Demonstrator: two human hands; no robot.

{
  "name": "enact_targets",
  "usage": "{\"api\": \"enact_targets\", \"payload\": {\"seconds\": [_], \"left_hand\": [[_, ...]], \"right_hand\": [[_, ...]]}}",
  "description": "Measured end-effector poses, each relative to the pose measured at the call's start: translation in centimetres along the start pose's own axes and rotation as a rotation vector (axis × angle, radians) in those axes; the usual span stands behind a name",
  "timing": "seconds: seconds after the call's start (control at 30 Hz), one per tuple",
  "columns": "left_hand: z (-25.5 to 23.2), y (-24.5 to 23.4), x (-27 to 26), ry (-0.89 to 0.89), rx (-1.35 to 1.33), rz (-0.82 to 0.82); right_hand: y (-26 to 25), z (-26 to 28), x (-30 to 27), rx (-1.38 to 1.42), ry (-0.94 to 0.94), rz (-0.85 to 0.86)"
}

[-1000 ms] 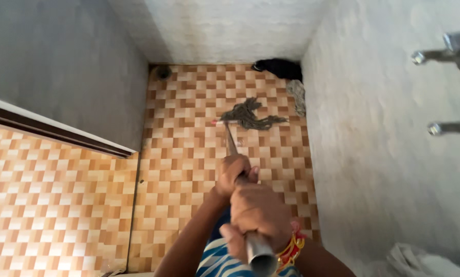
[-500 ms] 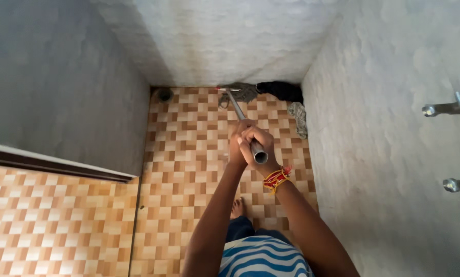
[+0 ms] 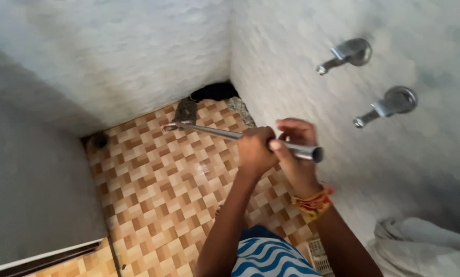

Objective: The person cleans the tiled floor of a room and a hallway using a mop.

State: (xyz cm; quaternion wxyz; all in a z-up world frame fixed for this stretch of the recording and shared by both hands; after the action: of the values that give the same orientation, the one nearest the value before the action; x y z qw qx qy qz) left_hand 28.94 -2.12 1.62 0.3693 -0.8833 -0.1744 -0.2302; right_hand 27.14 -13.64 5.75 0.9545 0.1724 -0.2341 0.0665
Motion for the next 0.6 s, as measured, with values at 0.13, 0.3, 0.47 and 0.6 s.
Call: {"api": "enact_targets", "payload": {"seconds": [0.13, 0.3, 0.47, 0.6], "left_hand": [[-5.4, 1.8, -1.1, -0.015, -0.047, -0.015], [-7.4, 4.9, -2.3, 0.023, -0.051, 0.015], [-7.4, 6.9, -3.9, 0.051, -0.046, 0.031], [-7.2, 7.0, -3.3, 0.081, -0.032, 0.039]], "right_hand": [[-5.0, 4.4, -2.0, -0.067, -0.167, -0.04], [-15.9, 5.9, -3.1, 0.177, -0.146, -0.333], [-24.3, 4.1, 1.9, -0.638, -0.035, -0.823], [-23.4, 3.0, 5.6, -1.088, -0.048, -0.744]]}}
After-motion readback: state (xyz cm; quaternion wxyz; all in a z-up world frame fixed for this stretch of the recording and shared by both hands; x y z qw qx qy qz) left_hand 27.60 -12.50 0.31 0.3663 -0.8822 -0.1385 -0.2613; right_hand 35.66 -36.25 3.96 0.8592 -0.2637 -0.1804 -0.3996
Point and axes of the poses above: each hand's wrist, its own x-axis towards the middle knuckle, its own y-axis out of the palm, z = x × y, the point moved 4 cm from there along x, towards the middle knuckle, and after that the axes turned 15 degrees about x, right-handed, at the moved point
